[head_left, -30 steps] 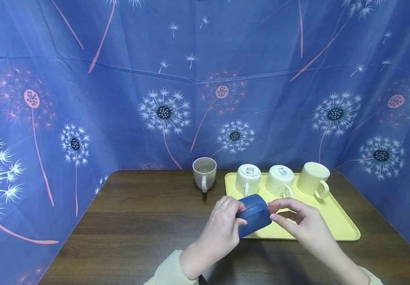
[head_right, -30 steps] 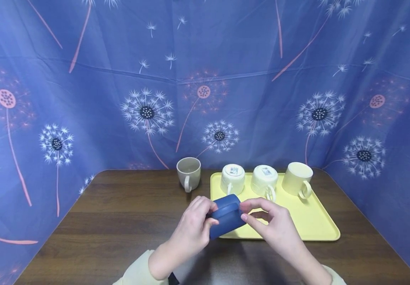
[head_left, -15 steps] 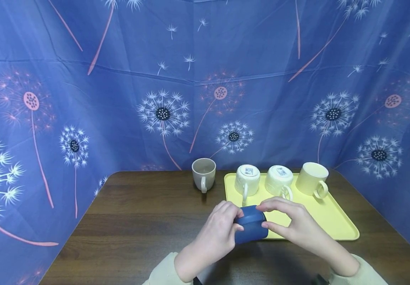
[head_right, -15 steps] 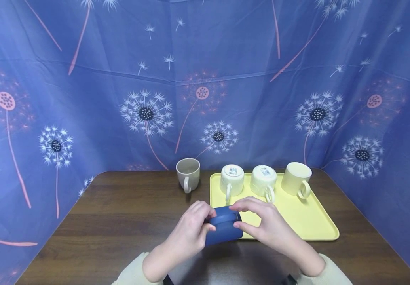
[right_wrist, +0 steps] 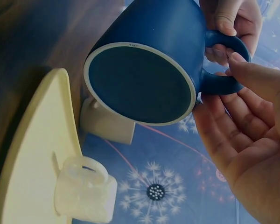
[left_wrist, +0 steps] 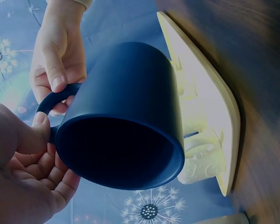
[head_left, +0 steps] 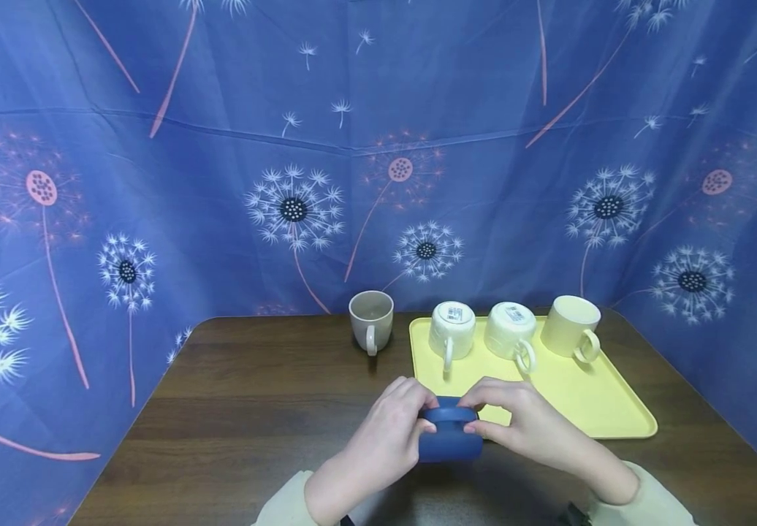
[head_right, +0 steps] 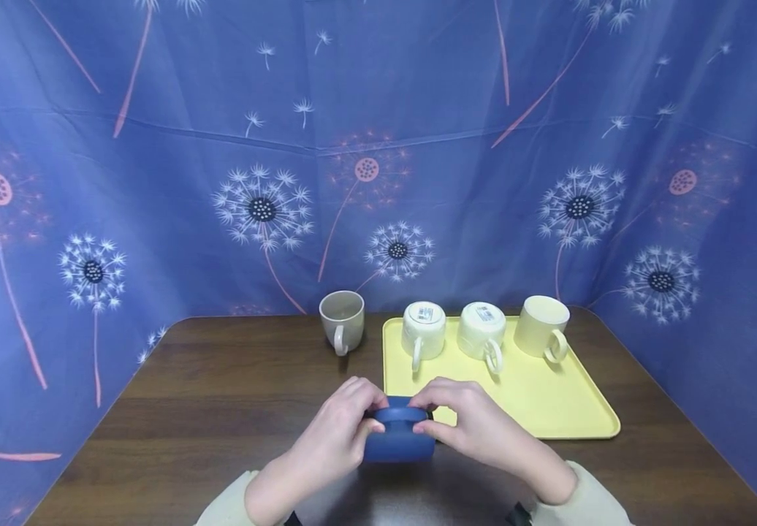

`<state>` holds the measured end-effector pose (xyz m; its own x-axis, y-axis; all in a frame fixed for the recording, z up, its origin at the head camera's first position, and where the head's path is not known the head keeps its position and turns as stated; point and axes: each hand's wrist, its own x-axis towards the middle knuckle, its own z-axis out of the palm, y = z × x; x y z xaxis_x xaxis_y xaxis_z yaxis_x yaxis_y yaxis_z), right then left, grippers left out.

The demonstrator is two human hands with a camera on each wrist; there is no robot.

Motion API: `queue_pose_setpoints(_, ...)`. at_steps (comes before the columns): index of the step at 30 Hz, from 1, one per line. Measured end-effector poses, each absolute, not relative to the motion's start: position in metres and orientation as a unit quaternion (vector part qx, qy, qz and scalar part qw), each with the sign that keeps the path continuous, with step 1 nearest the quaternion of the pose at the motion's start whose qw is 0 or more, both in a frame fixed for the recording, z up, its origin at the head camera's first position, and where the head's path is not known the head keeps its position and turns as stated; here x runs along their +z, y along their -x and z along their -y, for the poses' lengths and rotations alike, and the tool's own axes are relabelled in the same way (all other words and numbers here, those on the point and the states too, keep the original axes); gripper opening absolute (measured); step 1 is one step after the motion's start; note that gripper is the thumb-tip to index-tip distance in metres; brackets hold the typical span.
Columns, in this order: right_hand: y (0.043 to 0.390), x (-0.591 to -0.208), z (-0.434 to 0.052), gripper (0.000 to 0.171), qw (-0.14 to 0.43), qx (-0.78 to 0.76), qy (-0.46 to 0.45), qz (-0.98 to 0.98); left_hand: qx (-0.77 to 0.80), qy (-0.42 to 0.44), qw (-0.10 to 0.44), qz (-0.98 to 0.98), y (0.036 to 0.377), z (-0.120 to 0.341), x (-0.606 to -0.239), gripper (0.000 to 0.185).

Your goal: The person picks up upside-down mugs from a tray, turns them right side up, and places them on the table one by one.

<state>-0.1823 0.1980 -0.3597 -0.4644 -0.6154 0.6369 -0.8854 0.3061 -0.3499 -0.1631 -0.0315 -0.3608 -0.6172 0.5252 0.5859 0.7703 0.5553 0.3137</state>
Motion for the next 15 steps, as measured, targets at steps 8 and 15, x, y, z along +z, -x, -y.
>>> queue_pose_setpoints(8, 0.183, -0.369, -0.194, 0.030, 0.179, 0.363, -0.483, 0.777, -0.282, 0.393, 0.193, 0.854, 0.165, 0.038, -0.364, 0.019)
queue_pose_setpoints(15, 0.179, -0.369, -0.188, 0.028, 0.167, 0.372, -0.462, 0.788, -0.274, 0.395, 0.176, 0.859, 0.166, 0.045, -0.363, 0.018)
